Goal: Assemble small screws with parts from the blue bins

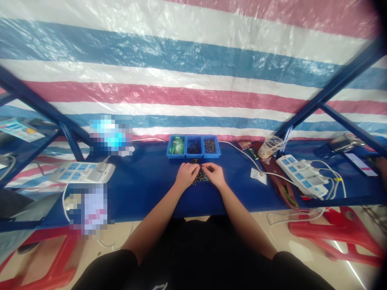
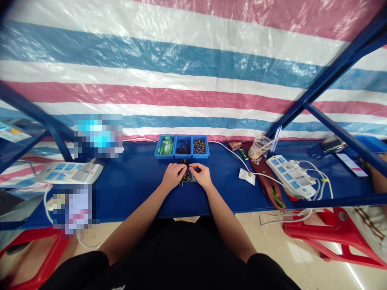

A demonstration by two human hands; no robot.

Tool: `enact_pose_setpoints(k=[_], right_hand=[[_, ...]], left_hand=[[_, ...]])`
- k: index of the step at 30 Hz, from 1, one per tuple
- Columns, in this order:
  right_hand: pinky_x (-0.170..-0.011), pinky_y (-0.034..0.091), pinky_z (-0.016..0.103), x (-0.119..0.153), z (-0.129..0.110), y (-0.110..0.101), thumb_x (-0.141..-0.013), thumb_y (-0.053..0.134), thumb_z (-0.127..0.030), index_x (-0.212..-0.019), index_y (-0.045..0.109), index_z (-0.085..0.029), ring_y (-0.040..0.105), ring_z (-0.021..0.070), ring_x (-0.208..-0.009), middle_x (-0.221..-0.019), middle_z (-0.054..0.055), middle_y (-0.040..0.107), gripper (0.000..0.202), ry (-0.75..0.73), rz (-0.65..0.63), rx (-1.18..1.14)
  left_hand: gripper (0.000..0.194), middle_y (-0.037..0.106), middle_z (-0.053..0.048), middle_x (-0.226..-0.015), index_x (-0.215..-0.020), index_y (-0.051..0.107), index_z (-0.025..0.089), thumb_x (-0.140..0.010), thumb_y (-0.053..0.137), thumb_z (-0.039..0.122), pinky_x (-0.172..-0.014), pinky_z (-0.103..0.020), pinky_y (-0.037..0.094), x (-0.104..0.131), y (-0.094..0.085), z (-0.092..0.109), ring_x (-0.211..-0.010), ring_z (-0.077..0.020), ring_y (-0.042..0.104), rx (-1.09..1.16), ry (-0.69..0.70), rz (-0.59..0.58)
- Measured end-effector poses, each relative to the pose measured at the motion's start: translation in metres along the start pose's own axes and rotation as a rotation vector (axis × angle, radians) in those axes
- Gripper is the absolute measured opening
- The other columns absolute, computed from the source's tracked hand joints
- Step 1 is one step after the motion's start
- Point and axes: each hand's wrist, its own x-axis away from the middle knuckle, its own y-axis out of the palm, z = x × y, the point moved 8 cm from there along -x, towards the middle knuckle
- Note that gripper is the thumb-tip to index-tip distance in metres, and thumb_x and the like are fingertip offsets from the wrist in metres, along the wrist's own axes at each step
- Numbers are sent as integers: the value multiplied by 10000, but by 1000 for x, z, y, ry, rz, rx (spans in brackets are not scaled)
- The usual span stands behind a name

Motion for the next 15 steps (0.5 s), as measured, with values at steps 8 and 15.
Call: enact_pose_setpoints(k=[8,15], right_hand=[[-648,523,293,1,-3,0,-776,660,-416,-922,737,-182,633,160,-659,-877,61,741,287,14,-1,28],[-630,512,288,1,-3,0,-777,662,-399,-922,741,-181,637,164,-659,-858,62,738,273,10,-5,13]], left_hand=[[266,725,-55,-922,-1021,664,213,-981,426,325,-787,-357,395,-1,-1,0,-812,-178,617,0,3,2],[266,723,-46,-923,-1020,655,207,-988,414,314,-786,-347,381,-1,-2,2,-796,-173,601,-5,-1,-23]])
